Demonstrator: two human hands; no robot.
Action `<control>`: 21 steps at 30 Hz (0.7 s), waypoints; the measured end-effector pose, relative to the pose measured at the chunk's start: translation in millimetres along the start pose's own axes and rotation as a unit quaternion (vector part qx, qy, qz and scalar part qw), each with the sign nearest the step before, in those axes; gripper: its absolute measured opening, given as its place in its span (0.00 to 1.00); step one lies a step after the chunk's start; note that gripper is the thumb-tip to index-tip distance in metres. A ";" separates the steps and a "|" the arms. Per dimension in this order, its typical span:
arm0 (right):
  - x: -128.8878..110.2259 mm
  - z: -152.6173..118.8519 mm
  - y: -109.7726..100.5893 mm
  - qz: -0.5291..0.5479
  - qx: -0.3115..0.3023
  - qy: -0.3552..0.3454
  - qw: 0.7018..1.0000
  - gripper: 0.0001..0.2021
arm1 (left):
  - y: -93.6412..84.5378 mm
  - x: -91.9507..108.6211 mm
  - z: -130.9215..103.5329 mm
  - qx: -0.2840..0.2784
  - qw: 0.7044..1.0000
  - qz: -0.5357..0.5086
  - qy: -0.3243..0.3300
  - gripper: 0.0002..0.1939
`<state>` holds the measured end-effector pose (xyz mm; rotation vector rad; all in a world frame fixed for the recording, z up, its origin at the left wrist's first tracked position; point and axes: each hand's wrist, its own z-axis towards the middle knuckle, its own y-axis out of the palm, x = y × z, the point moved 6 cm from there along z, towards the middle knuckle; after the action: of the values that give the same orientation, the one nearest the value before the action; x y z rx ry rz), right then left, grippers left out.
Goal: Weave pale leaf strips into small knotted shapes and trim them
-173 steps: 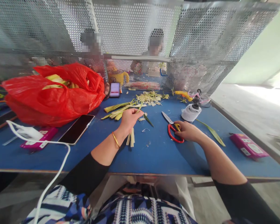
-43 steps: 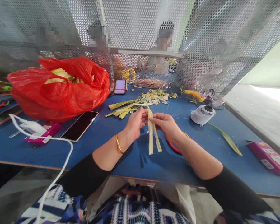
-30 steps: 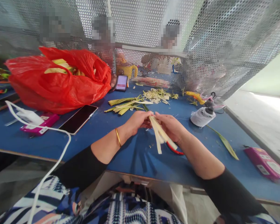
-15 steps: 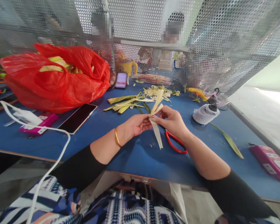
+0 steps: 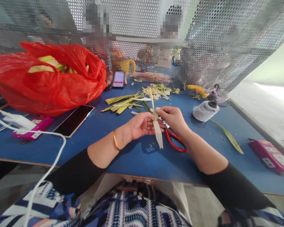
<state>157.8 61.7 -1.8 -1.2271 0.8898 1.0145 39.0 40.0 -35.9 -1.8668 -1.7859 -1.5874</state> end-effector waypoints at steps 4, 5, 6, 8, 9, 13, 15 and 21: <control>1.3 0.1 0.2 0.026 0.004 0.012 1.000 0.20 | -1.0 0.4 -1.4 0.031 0.999 0.012 0.023 0.11; 2.8 0.8 -0.7 0.028 0.007 0.016 0.999 0.19 | -1.7 1.2 -1.4 0.038 0.999 0.015 0.031 0.10; 4.3 1.6 -2.1 0.024 0.012 0.019 0.999 0.19 | -2.8 2.4 -1.3 0.046 0.998 0.017 0.043 0.10; 5.9 3.1 -5.7 -0.009 0.025 0.015 1.000 0.19 | -5.6 6.3 -1.5 0.068 0.995 0.021 0.074 0.09; 5.8 3.4 -7.7 -0.040 0.033 0.010 0.999 0.19 | -7.3 8.6 -1.9 0.082 0.992 0.023 0.090 0.08; 3.5 0.6 -5.3 -0.141 0.003 -0.002 0.990 0.22 | -14.4 18.9 -5.8 0.146 0.976 0.039 0.156 0.08; 5.3 -3.9 4.8 -0.118 -0.069 0.019 0.990 0.25 | -17.9 23.7 -8.2 0.178 0.965 0.044 0.187 0.09; -2.5 -20.7 25.2 -0.129 -0.171 0.015 0.977 0.20 | -23.7 28.6 -9.5 0.210 0.952 0.012 0.224 0.09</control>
<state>133.0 42.1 -10.1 -1.6051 0.5713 0.9651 8.2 59.8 -24.4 -1.2196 -1.7091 -1.3444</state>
